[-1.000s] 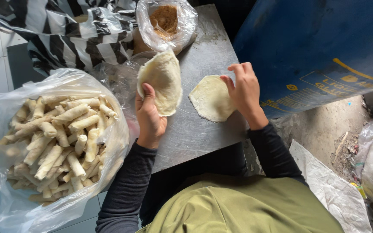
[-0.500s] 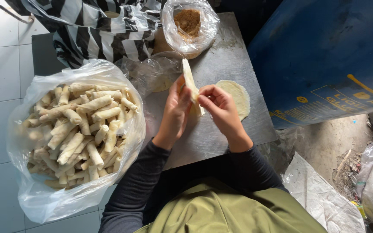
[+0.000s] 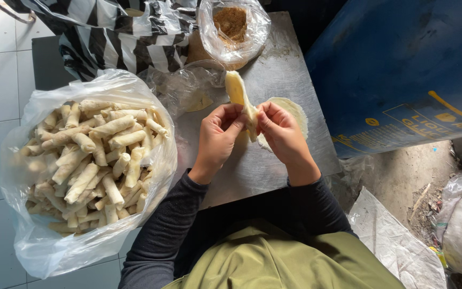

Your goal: The person sits at a metal table and wraps spring rolls by hand. They scoop filling from a plastic-lined container, place it on a square wrapper, fold and roll the wrapper, and add the finished roll to a large plastic bag full of rolled spring rolls. Near the end they peel apart and stack round wrapper sheets.

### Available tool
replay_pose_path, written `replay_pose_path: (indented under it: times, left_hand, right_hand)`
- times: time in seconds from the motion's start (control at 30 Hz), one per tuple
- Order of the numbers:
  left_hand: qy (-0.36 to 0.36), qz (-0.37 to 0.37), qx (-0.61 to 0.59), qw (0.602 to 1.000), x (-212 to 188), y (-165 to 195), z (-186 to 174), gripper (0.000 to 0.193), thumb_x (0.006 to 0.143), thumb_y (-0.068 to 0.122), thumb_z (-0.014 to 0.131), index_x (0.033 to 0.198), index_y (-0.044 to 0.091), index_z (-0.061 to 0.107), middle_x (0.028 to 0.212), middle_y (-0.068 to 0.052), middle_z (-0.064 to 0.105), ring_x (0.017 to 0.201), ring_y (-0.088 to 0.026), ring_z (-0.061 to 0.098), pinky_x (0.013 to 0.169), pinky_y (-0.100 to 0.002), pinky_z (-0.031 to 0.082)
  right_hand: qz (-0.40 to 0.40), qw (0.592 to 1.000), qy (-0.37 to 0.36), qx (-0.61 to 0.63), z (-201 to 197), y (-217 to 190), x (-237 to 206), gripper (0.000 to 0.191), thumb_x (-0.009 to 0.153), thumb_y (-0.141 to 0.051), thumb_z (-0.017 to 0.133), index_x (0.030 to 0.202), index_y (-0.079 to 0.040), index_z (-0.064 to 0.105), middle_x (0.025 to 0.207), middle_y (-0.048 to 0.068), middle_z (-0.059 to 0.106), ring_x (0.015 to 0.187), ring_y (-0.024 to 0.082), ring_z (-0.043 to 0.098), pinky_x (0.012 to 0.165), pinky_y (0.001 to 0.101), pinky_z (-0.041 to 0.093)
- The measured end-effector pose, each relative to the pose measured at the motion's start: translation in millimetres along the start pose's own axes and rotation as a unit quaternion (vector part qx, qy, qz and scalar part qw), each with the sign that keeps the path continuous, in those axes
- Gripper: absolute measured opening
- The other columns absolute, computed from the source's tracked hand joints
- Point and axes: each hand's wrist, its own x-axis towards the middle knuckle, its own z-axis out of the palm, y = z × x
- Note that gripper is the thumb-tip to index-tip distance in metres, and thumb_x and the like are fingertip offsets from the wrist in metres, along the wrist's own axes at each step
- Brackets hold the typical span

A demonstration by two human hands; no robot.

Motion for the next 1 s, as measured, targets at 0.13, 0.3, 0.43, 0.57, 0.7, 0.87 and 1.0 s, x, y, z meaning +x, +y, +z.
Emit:
replay_pose_path:
  times: [0.13, 0.3, 0.43, 0.57, 0.7, 0.87, 1.0]
  left_hand:
    - [0.008, -0.019, -0.076, 0.997, 2, -1, 0, 0.018, 0.101, 0.004, 0.065, 0.118, -0.003, 0.067, 0.110, -0.007, 0.073, 0.098, -0.011, 0.071, 0.093, -0.029, 0.060]
    - [-0.003, 0.007, -0.031, 0.999, 0, -5, 0, 0.017, 0.102, 0.004, 0.065, 0.118, -0.002, 0.067, 0.108, -0.005, 0.072, 0.096, -0.009, 0.068, 0.091, -0.027, 0.058]
    - [-0.010, 0.021, 0.011, 1.000, 0, -10, -4, 0.020, 0.103, 0.008, 0.066, 0.119, -0.002, 0.066, 0.107, -0.005, 0.071, 0.095, -0.009, 0.067, 0.090, -0.026, 0.056]
    - [-0.018, 0.025, -0.084, 0.996, 1, -8, -10, 0.025, 0.104, 0.016, 0.066, 0.121, -0.002, 0.062, 0.110, -0.004, 0.068, 0.101, -0.010, 0.065, 0.097, -0.027, 0.055]
    - [0.001, 0.022, 0.006, 1.000, 2, -1, -7, 0.040, 0.097, 0.020, 0.068, 0.128, 0.003, 0.051, 0.113, 0.000, 0.062, 0.102, -0.007, 0.063, 0.091, -0.026, 0.055]
    - [0.036, 0.004, 0.072, 0.997, 4, 10, -6, 0.032, 0.101, 0.019, 0.067, 0.125, -0.001, 0.064, 0.104, -0.003, 0.072, 0.091, -0.006, 0.063, 0.082, -0.024, 0.054]
    - [0.071, 0.062, 0.073, 0.993, 3, 9, -4, 0.020, 0.107, 0.014, 0.061, 0.119, 0.000, 0.070, 0.104, -0.001, 0.072, 0.091, -0.005, 0.062, 0.082, -0.023, 0.053]
  right_hand:
    - [0.027, 0.996, -0.008, 0.081, 0, -5, 6, 0.019, 0.108, -0.021, 0.060, 0.115, -0.003, 0.059, 0.100, 0.003, 0.065, 0.087, 0.009, 0.061, 0.082, 0.0268, 0.051]
    - [-0.017, 0.995, 0.003, 0.103, 13, -9, 4, 0.020, 0.108, -0.022, 0.062, 0.117, -0.003, 0.060, 0.102, 0.004, 0.066, 0.090, 0.010, 0.063, 0.081, 0.0262, 0.051]
    - [-0.088, 0.978, 0.036, -0.183, 16, -13, 3, 0.020, 0.098, -0.008, 0.073, 0.115, -0.001, 0.063, 0.102, 0.006, 0.070, 0.092, 0.010, 0.066, 0.084, 0.0262, 0.056]
    - [-0.102, 0.982, 0.069, -0.145, 13, -14, 12, 0.012, 0.104, -0.005, 0.071, 0.114, 0.001, 0.066, 0.102, 0.007, 0.071, 0.095, 0.010, 0.066, 0.086, 0.0246, 0.055]
    - [-0.103, 0.975, 0.029, -0.193, 19, -4, 11, 0.012, 0.102, -0.005, 0.066, 0.112, -0.002, 0.061, 0.100, 0.006, 0.071, 0.093, 0.010, 0.070, 0.085, 0.0267, 0.060]
    - [-0.075, 0.983, 0.055, -0.158, 28, 11, 7, 0.014, 0.103, -0.004, 0.061, 0.117, 0.000, 0.062, 0.107, 0.006, 0.069, 0.100, 0.009, 0.065, 0.093, 0.0279, 0.055]
    - [-0.019, 0.992, 0.053, 0.117, 23, 7, 14, 0.014, 0.106, -0.004, 0.061, 0.118, 0.001, 0.060, 0.110, 0.007, 0.067, 0.098, 0.011, 0.065, 0.091, 0.0276, 0.055]
